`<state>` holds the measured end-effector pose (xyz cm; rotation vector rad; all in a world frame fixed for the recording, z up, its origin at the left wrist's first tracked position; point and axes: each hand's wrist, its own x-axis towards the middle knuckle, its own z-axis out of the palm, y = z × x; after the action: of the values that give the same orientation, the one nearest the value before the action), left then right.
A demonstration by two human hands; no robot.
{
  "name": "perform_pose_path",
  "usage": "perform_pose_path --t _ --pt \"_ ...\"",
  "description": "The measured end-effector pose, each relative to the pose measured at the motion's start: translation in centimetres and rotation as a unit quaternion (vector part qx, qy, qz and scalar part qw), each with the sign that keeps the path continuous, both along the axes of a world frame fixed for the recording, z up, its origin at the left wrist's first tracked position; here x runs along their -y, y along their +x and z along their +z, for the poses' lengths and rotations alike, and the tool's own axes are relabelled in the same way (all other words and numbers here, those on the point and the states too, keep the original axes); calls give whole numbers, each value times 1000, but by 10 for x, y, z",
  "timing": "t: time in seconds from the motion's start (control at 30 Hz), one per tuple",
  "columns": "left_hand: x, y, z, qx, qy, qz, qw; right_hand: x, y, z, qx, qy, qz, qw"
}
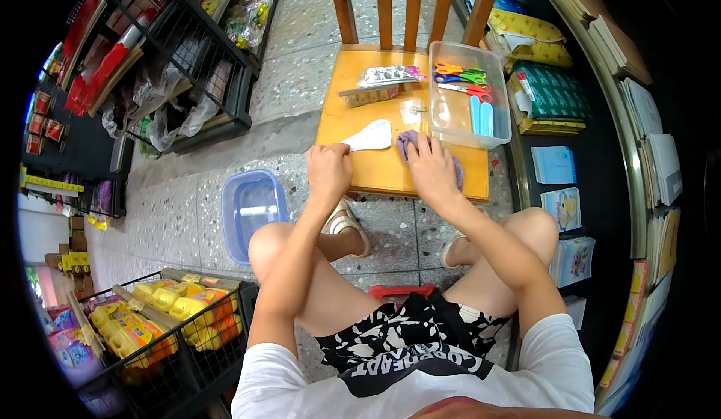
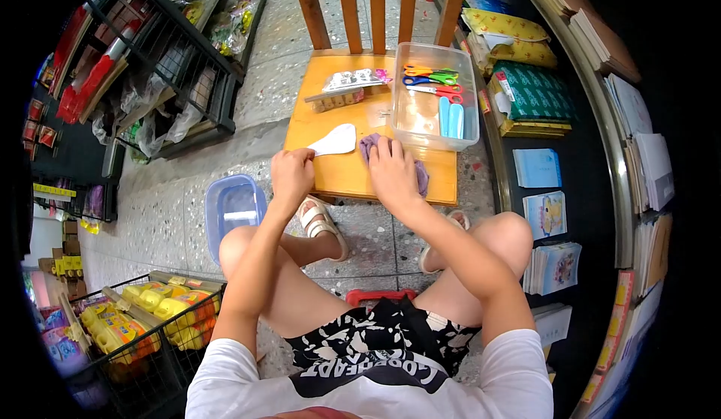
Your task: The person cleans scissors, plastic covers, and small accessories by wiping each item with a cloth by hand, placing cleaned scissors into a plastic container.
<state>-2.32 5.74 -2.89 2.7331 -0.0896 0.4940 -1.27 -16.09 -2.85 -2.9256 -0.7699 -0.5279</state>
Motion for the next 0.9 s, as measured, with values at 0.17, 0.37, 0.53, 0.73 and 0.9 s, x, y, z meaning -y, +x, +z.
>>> perform_pose_path --t 0.17,0.37,0.53,0.73,0.9 --pt "9 14 -1 26 -32 -12 999 16 -9 9 -46 42 28 998" --pt "23 51 1 -67 -27 -76 994 25 -7 48 -83 212 149 962" --pt "27 68 -6 -130 -62 -48 988 47 40 76 -15 307 106 946" --pt "34 62 -1 -98 -54 -30 993 88 148 55 -120 192 -73 971" --pt "32 58 11 -72 -87 -71 991 75 213 15 -212 148 -35 965"
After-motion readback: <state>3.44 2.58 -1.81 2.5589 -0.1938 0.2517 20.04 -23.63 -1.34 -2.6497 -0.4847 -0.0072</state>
